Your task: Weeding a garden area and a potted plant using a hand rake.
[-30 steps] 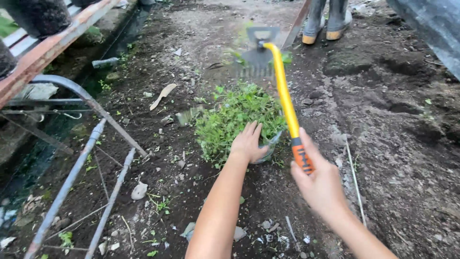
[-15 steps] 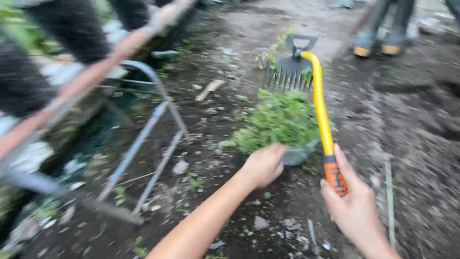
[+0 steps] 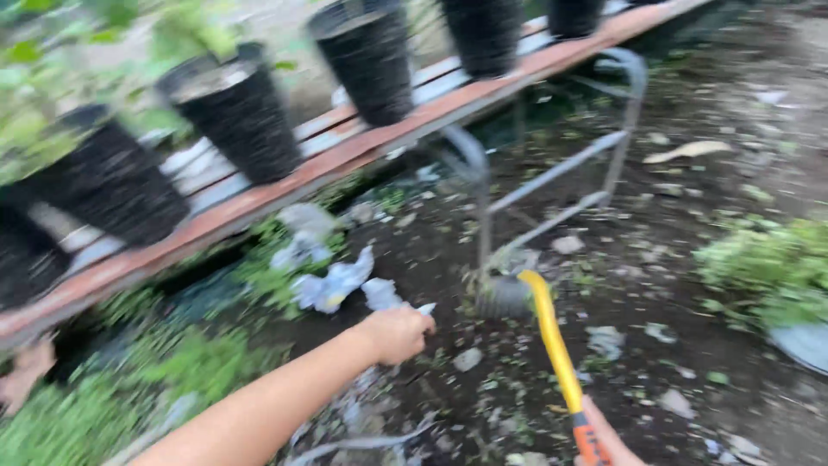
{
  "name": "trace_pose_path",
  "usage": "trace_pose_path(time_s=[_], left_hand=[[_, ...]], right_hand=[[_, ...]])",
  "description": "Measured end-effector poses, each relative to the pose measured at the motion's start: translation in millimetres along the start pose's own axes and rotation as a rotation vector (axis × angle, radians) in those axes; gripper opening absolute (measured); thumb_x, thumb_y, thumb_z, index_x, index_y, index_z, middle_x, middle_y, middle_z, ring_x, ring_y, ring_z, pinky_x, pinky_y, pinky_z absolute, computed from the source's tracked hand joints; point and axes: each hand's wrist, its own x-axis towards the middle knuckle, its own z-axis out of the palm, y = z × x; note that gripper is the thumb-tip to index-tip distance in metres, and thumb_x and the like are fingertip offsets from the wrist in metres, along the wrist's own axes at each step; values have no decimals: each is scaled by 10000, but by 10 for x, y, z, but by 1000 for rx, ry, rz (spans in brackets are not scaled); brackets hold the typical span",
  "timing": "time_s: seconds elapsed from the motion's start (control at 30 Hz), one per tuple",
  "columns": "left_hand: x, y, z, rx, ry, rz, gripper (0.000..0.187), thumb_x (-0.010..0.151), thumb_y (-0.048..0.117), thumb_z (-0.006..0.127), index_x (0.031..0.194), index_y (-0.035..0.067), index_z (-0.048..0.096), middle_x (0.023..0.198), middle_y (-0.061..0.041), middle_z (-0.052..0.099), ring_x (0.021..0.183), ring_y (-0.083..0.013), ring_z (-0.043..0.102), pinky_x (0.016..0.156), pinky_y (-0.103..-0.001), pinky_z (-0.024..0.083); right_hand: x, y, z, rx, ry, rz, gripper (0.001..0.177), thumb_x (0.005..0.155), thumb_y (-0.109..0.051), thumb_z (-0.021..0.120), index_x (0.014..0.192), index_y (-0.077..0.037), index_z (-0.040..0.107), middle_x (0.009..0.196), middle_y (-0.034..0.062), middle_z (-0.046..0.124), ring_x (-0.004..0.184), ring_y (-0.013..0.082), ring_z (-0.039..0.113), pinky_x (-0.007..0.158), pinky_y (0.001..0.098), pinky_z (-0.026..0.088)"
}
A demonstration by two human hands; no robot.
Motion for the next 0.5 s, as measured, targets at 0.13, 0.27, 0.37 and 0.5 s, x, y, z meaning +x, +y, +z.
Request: trace_pose_path(time_s=[0.13, 0.27, 0.37, 0.5], left_hand=[[-860, -331, 508, -150, -32, -283, 267, 921, 234, 567, 1044, 89, 754, 1057, -192, 742, 1013, -351, 724, 919, -461, 556], [-1683, -396, 1185, -447, -43, -284, 328, 928, 352, 626, 1093, 84, 719, 1050, -181, 741, 999, -352, 713, 895, -448, 552], [-2133, -535, 1545, -608, 0, -337, 351, 953, 372, 611, 1113, 72, 696, 1027, -172, 743, 962, -329, 721, 867, -437, 556], [-2550, -976, 1914, -823, 108, -375, 338, 965, 327, 606, 1087, 34, 723, 942, -124, 754, 862, -223, 707, 799, -381, 553]], right_hand=[[495, 110, 1179, -351, -221, -79, 299, 1067, -95, 495, 1364, -56, 487, 856, 14, 598, 755, 53, 553, 650, 173, 387], [-108, -2227, 3621, -673, -220, -418, 702, 799, -17, 676, 1473, -175, 560, 814, -62, 740, 773, 10, 675, 722, 211, 485], [-151, -3068, 4727, -682, -377, -114, 737, 830, -24, 639, 1527, -211, 494, 815, -9, 659, 690, 85, 589, 631, 305, 480], [491, -2871, 5719, -917, -373, -135, 604, 916, -121, 645, 1496, -208, 502, 793, 91, 681, 600, 176, 615, 577, 368, 540]])
